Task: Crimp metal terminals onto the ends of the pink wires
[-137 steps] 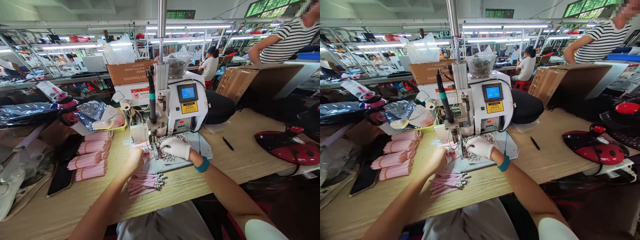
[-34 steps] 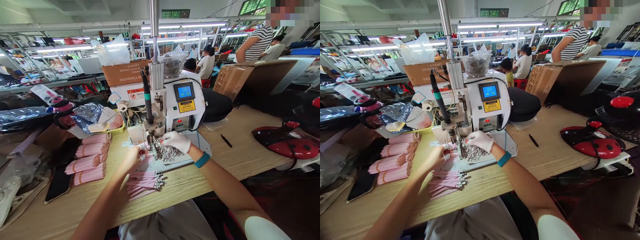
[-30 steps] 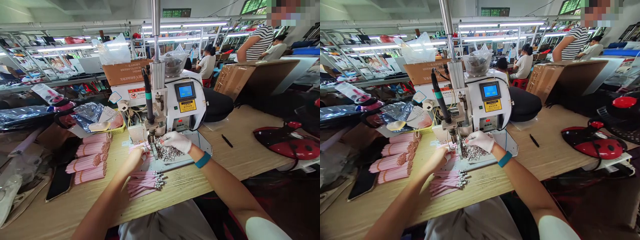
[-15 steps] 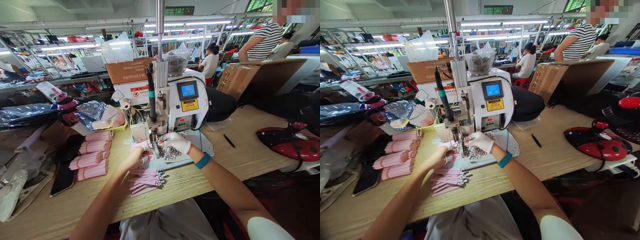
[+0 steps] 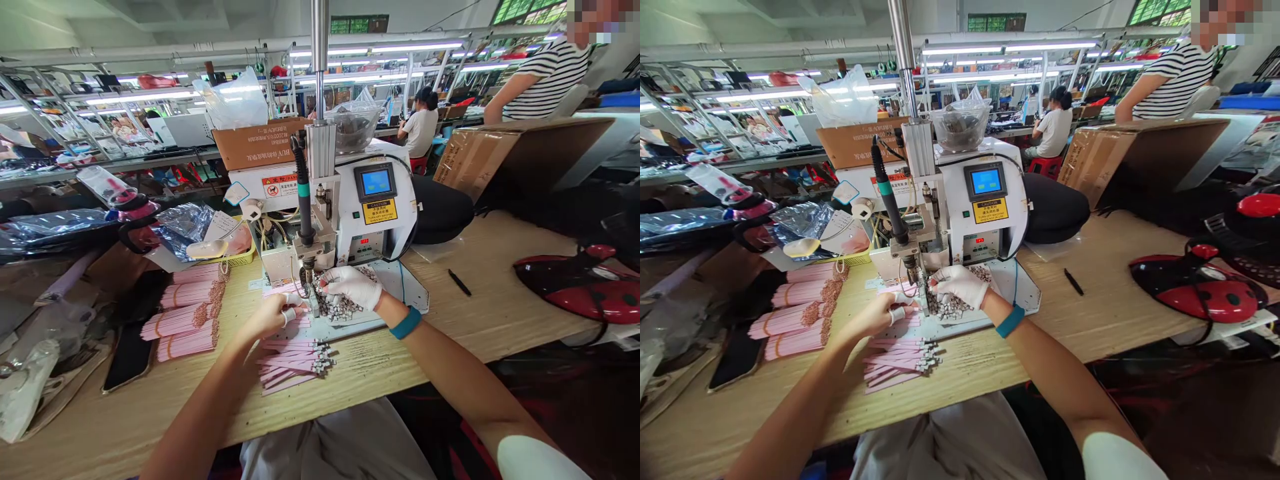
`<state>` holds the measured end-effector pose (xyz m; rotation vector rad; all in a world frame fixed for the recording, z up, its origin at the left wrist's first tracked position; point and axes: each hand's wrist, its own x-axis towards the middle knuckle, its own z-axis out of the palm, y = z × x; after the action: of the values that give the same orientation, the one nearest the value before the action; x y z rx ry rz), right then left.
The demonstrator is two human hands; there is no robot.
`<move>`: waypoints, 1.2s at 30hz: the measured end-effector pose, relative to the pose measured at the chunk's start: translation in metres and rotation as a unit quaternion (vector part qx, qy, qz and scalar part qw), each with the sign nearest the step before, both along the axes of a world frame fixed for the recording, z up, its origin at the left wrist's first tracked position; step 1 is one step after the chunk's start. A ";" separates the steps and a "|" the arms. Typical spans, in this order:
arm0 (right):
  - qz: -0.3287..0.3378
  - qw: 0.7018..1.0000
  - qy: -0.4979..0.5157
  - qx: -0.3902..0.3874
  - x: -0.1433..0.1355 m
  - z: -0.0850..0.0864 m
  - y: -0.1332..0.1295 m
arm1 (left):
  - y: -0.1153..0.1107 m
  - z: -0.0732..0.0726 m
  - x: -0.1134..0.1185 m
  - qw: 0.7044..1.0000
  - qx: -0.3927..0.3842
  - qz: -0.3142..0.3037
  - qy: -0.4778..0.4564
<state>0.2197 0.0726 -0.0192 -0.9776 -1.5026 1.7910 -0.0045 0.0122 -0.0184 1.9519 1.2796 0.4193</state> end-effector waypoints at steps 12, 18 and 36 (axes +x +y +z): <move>0.039 0.998 -0.016 -0.039 -0.011 0.001 -0.006 | 0.004 -0.004 0.003 0.989 -0.057 0.071 -0.120; 0.035 0.998 -0.019 -0.043 -0.015 -0.002 -0.005 | 0.013 -0.016 0.006 0.979 -0.052 0.097 -0.173; 0.023 0.999 -0.018 -0.025 -0.017 -0.005 -0.007 | 0.007 0.000 0.014 0.981 -0.055 0.120 -0.141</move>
<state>0.2028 0.0658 -0.0241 -1.0117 -1.5202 1.8620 0.0090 0.0194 -0.0189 1.5855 1.3235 0.7029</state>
